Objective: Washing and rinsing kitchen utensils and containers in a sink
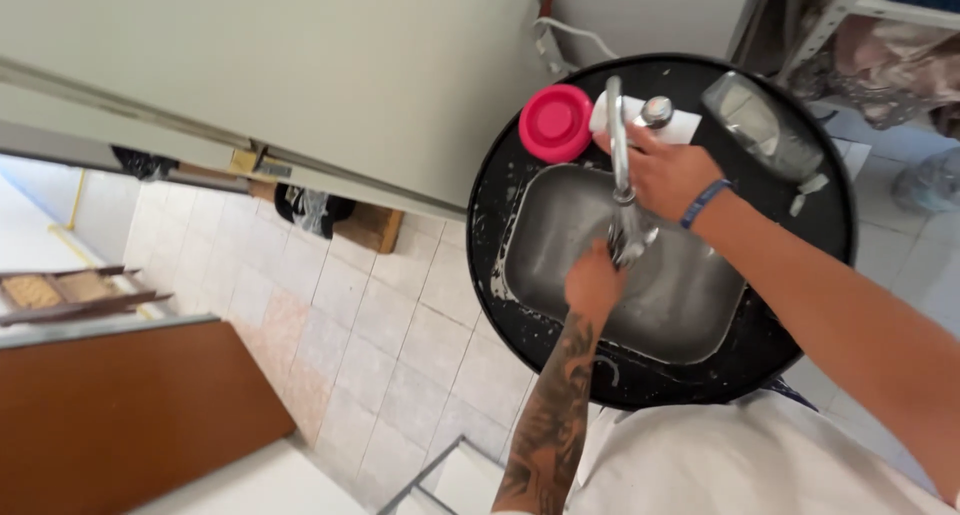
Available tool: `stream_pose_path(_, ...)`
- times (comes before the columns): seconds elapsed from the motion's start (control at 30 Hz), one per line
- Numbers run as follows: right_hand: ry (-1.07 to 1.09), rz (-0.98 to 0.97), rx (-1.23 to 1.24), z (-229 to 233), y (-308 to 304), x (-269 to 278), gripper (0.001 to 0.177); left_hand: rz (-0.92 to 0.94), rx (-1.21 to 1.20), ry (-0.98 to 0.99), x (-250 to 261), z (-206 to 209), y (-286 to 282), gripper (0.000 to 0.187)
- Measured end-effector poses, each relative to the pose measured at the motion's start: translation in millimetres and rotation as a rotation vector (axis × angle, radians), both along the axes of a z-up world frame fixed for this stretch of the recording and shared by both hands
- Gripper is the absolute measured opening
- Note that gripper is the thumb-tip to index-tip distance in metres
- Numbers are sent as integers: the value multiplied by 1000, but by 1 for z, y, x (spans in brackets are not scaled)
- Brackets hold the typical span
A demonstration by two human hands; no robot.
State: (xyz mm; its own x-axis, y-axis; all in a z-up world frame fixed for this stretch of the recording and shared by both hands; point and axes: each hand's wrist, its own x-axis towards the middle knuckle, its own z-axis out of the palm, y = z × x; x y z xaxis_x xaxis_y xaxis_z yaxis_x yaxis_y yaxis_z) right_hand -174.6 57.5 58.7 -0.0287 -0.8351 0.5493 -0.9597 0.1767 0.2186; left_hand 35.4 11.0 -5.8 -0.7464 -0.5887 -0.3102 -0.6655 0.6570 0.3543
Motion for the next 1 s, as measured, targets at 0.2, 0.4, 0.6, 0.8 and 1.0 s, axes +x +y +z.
stream_pose_path(0.2, -157, -59, -86, 44, 38, -1, 14, -168, -82, -167, 56, -21, -3, 48)
stream_pose_path(0.4, -150, -140, 168, 21, 77, -16, 30, -130, -72, -126, 74, -21, -6, 28)
stream_pose_path(0.6, -1017, -245, -234, 21, 95, 74, 26, -186, -193, 99, 68, 12, -1, 15)
stream_pose_path(0.8, -2217, -206, -375, -123, 105, 156, 52, -159, 16, 216, 58, 58, 0, 34)
stream_pose_path(1.0, -2327, 26, 51, -160, 75, 177, 107, -35, 329, 757, 66, -23, 5, 23)
